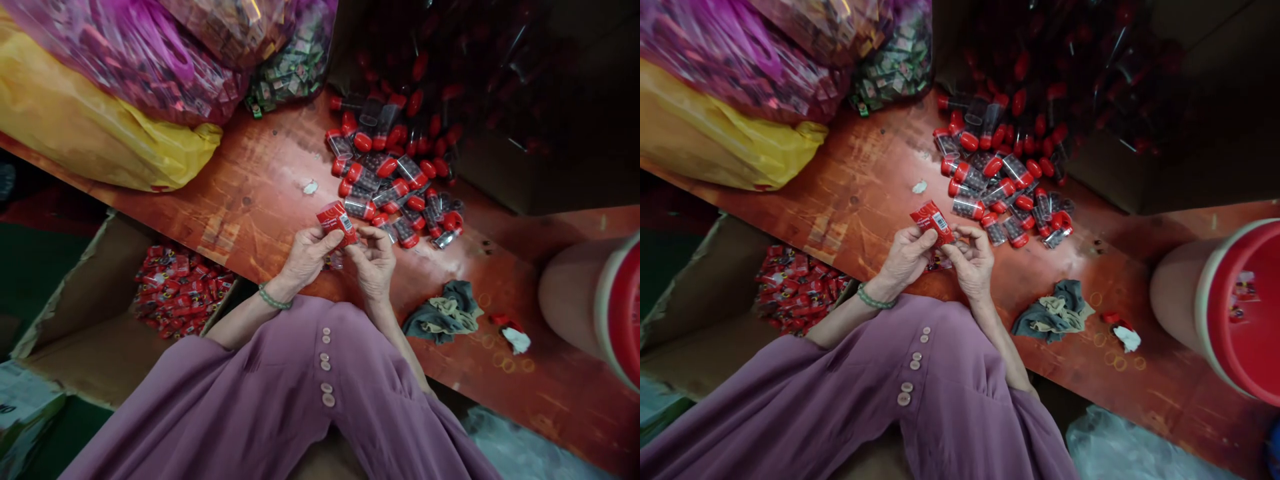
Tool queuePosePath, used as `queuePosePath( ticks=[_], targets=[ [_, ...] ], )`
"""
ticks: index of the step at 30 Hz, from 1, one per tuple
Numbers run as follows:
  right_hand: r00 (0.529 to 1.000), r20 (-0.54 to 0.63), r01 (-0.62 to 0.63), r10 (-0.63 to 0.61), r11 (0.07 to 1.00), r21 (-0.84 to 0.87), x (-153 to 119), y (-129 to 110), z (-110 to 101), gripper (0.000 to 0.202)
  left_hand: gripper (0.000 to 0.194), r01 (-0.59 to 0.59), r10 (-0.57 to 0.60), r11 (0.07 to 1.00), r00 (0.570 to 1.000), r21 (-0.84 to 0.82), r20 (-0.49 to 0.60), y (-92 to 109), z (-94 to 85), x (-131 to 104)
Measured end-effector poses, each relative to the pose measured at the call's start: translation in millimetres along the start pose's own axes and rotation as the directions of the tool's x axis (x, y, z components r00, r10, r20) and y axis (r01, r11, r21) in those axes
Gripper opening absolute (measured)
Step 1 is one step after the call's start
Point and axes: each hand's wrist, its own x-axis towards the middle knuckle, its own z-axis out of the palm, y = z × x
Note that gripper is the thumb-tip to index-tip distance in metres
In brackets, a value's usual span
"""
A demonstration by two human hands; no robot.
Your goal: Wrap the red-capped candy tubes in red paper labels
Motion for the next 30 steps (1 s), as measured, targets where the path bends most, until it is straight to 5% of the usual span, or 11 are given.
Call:
queuePosePath(
  ticks=[5, 15, 20, 23, 27, 30],
  targets=[
    [0.996, 0.062, 0.070, -0.066, 0.995, -0.065, 8.8, 2.6, -10.4, 0.031, 0.039, 0.077, -0.079, 0.991, 0.997, 0.111, 0.008, -4.5, -3.9, -5.0],
    [0.985, 0.145, -0.108, 0.094, 0.990, 0.091, 6.1, 13.3, -8.0, 0.044, 0.035, 0.019, -0.031, 0.981, 0.998, 0.192, 0.059, -7.3, -9.5, -14.7],
    [0.934, 0.326, -0.174, 0.144, 0.982, 0.066, -9.3, 6.6, 9.5, 0.039, 0.027, 0.008, -0.010, 0.957, 1.000, 0.291, 0.004, 10.7, -24.2, -39.9],
    [0.879, 0.471, -0.042, 0.080, 0.995, -0.090, -16.1, 1.6, 2.5, 0.031, 0.023, -0.021, 0.099, 0.883, 0.985, 0.468, -0.143, 35.8, -43.6, -74.5],
    [0.895, 0.443, 0.279, -0.059, 0.848, -0.451, -19.1, 2.5, -36.4, 0.031, 0.021, 0.182, 0.306, 0.607, 0.845, 0.774, -0.439, 85.1, -89.3, -136.0],
    [0.861, 0.505, 0.416, -0.065, 0.661, -0.625, -21.1, 10.1, -59.0, 0.042, 0.025, 0.520, 0.365, 0.105, 0.773, 0.848, -0.519, 118.1, -119.7, -173.6]
  ],
)
